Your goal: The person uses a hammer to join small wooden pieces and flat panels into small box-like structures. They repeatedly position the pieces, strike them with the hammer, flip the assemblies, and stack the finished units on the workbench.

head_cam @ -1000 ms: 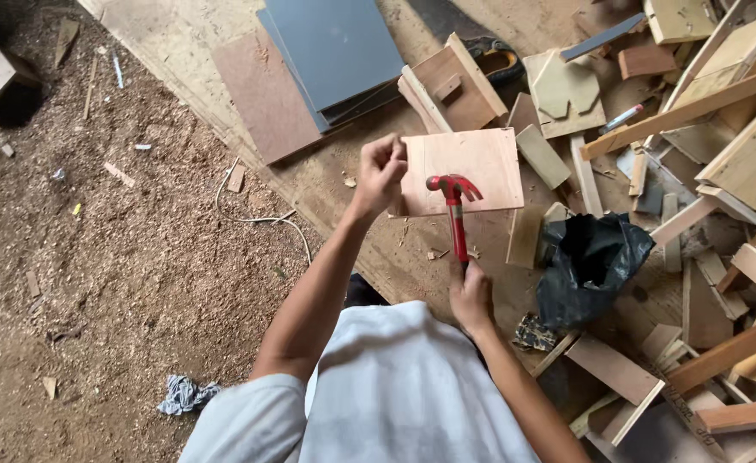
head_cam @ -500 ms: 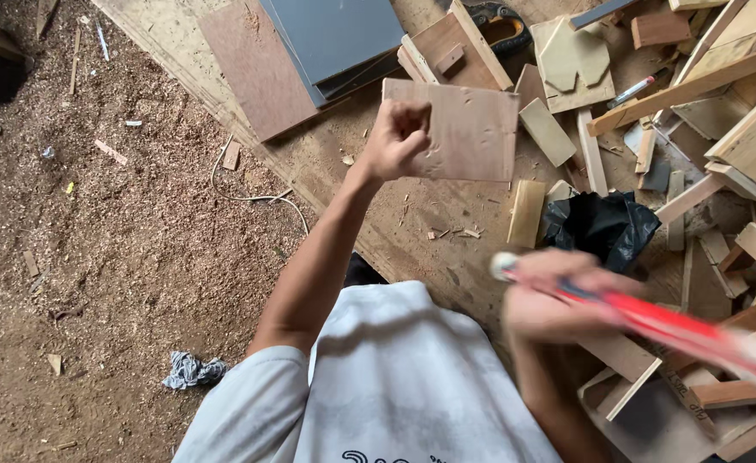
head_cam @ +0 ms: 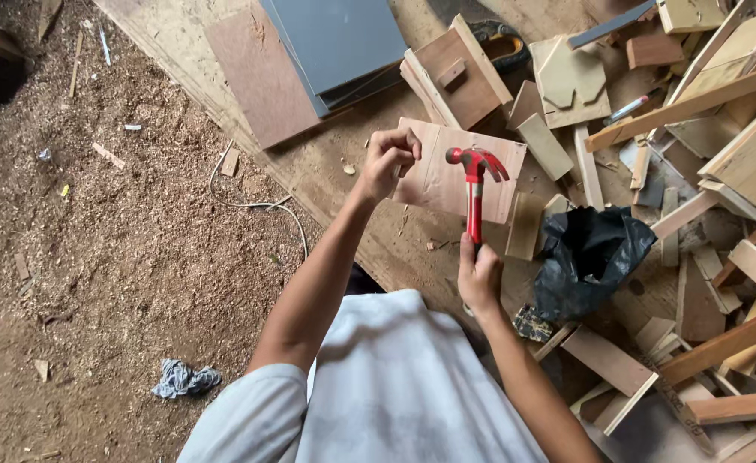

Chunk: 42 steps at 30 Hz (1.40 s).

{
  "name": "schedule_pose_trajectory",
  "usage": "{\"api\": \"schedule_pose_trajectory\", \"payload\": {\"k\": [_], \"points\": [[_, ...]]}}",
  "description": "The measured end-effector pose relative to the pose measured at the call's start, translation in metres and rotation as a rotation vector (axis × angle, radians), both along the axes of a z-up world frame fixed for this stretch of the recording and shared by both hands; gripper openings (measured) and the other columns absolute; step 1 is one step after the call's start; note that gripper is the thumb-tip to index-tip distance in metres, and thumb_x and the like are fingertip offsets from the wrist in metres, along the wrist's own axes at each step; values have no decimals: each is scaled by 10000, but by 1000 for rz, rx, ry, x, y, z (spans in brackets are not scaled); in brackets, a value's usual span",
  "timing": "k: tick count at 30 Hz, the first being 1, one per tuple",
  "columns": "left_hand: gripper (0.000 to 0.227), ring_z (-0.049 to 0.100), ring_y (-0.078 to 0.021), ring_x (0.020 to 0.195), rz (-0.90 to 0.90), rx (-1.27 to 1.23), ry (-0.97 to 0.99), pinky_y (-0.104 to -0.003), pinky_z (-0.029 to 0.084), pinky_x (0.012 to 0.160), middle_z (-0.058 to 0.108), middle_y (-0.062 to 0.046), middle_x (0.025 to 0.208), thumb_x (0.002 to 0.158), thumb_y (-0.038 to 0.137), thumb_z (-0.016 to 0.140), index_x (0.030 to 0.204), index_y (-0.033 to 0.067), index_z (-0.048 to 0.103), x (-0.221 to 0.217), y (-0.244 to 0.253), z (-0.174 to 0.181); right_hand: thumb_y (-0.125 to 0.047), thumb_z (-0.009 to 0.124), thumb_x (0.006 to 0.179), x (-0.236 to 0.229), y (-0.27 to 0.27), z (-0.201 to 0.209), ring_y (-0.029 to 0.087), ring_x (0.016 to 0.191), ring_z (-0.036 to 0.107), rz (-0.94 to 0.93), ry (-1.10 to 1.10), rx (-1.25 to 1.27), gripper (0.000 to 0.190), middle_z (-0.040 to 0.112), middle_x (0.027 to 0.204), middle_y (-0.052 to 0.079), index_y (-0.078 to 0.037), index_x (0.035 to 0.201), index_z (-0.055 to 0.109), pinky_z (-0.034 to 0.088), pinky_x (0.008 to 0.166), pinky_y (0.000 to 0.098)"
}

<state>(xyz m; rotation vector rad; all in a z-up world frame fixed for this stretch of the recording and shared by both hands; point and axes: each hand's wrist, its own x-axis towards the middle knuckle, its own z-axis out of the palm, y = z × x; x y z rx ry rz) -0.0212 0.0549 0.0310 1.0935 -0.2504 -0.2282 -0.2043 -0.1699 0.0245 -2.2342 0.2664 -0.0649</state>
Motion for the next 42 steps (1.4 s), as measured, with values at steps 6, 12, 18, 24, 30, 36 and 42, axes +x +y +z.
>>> {"api": "schedule_pose_trajectory", "payload": {"k": [6,12,18,24,30,36,42], "points": [[259,461,-81,666,27,23,32,-251,368,625,532,-18,705,814,250,503,741,7,555,-27,12,-29,-457,526,1067,-19,8,-4,181,472,586,-18,81,118,569,584,537,87,-24,700,579,426,464,368],[314,414,-111,597,-58,4,-22,-297,359,559,466,2,631,803,330,445,667,50,486,-23,7,-6,-376,556,1095,-11,-27,126,68,486,498,-17,-37,461,408,572,669,-22,-49,851,581,389,406,239],[291,350,-101,560,-69,201,-149,-278,289,527,398,9,600,771,314,481,653,51,445,-7,4,66,-683,344,1079,-30,-36,179,142,473,388,-183,-815,851,569,415,660,44,-120,1056,426,350,430,279],[291,415,-96,464,-57,125,-156,-271,337,436,454,14,550,792,325,458,630,83,443,-6,-31,93,-405,488,1094,-7,22,-7,158,415,547,31,-67,17,460,543,529,26,-41,833,593,381,386,342],[344,363,-101,482,78,-23,-60,-288,292,457,428,19,546,901,266,445,598,101,455,-8,-11,28,-352,531,1115,17,-3,104,108,436,503,-3,-87,157,498,558,558,-22,-59,716,590,345,407,280],[339,316,-112,464,66,103,-75,-296,267,449,398,10,519,878,270,436,589,94,460,1,-21,25,-689,337,1062,-21,-33,196,110,448,403,-133,-825,956,599,425,640,24,-126,874,417,364,420,247],[334,308,-129,523,105,-227,-236,-303,259,514,378,-19,559,874,290,440,597,106,408,8,-37,103,-433,544,1043,-18,26,-2,288,576,596,15,294,-73,481,572,638,181,-12,819,603,457,516,445]]}}
